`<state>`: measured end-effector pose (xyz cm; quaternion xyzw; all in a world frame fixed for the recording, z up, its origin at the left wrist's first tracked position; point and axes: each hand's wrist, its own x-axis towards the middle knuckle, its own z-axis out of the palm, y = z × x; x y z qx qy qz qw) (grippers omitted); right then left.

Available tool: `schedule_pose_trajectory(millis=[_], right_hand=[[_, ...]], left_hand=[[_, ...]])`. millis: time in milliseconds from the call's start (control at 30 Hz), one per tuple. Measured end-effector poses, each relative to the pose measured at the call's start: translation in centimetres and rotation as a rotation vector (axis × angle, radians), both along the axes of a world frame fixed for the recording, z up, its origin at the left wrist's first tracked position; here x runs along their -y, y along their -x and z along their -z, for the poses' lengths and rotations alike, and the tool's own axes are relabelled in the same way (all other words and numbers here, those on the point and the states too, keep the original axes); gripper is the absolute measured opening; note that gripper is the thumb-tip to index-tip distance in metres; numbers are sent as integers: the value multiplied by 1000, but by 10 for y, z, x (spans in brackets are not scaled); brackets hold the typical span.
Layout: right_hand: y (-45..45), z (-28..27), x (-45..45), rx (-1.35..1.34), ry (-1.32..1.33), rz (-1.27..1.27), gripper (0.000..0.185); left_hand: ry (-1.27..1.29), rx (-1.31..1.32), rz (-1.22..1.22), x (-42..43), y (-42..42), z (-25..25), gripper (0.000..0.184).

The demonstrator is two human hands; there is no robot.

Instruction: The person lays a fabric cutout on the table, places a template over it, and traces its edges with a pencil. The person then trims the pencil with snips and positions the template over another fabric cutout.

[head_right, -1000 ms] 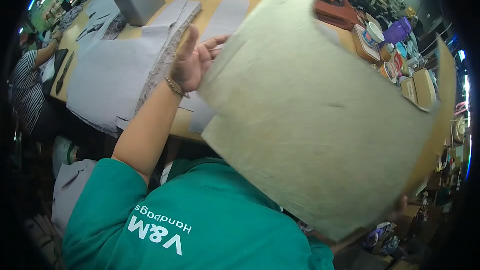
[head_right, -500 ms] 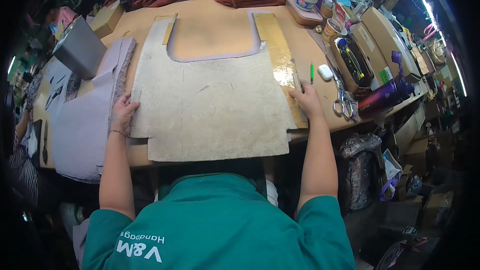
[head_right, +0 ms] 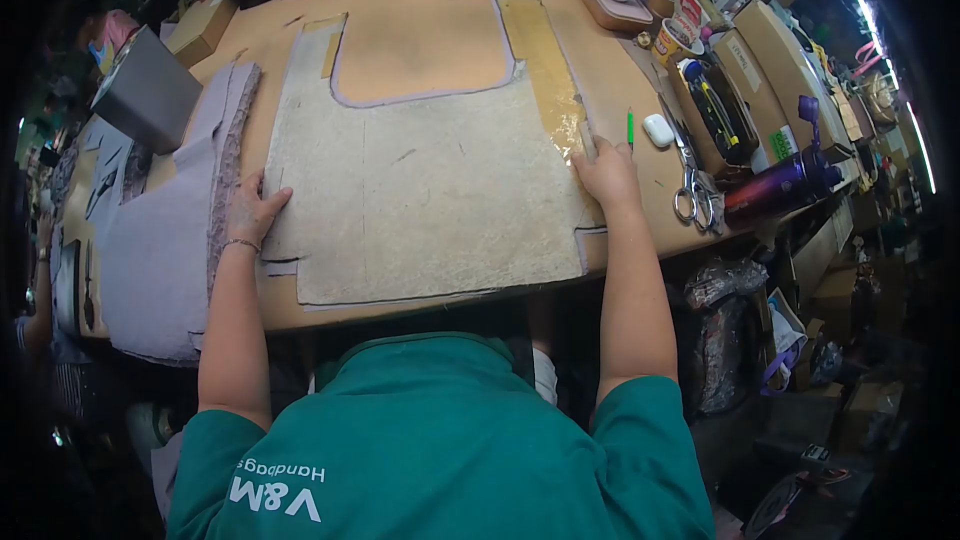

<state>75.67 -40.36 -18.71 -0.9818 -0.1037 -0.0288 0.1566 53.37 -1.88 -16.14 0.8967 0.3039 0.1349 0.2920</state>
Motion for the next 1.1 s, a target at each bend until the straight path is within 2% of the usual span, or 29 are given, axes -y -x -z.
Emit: schedule_pose_trajectory(millis=[100,200,300,367,533,633,733,800,833,867,900,933,1000,1100], right_hand=[[-1,-2,-1,-17,30,11,56],[-12,1,8,-125,-36,-93,56],[-15,-4,19,-245,-59,-176,58],[-7,-22,15,-342,-89,-195,60],[-11,-10,16,-278,-70,-148,61],[-13,-6,17,-251,-103,-144,60],[-14,-4,23,-228,-116,-165,58],[-18,0,25,-168,-119,-185,57],[-19,7,28,-120,-124,-190,56],[-16,5,25,-118,-192,-190,55],[-13,3,22,-89,-180,-186,53],[-17,8,23,-269,-406,-150,51],[-14,2,19,-281,-362,-55,45],[-20,8,23,-306,-459,6,43]], left_hand=[[52,-10,50,-2,-1,0,45],[54,-23,115,-10,-1,6,45],[319,86,245,-23,1,22,43],[260,2,234,-22,1,18,43],[254,-24,204,-17,1,13,46],[89,-84,180,-26,1,20,48],[-75,-257,175,-24,0,15,51],[-293,-192,163,-30,3,33,48],[-265,-217,100,-11,1,18,43],[-388,-247,30,-11,-1,23,38],[-318,-265,-72,-9,-1,21,34],[-273,-268,-115,-8,-2,21,35],[-173,-232,-180,-8,-1,22,36],[-4,-176,-253,-12,-4,22,36]])
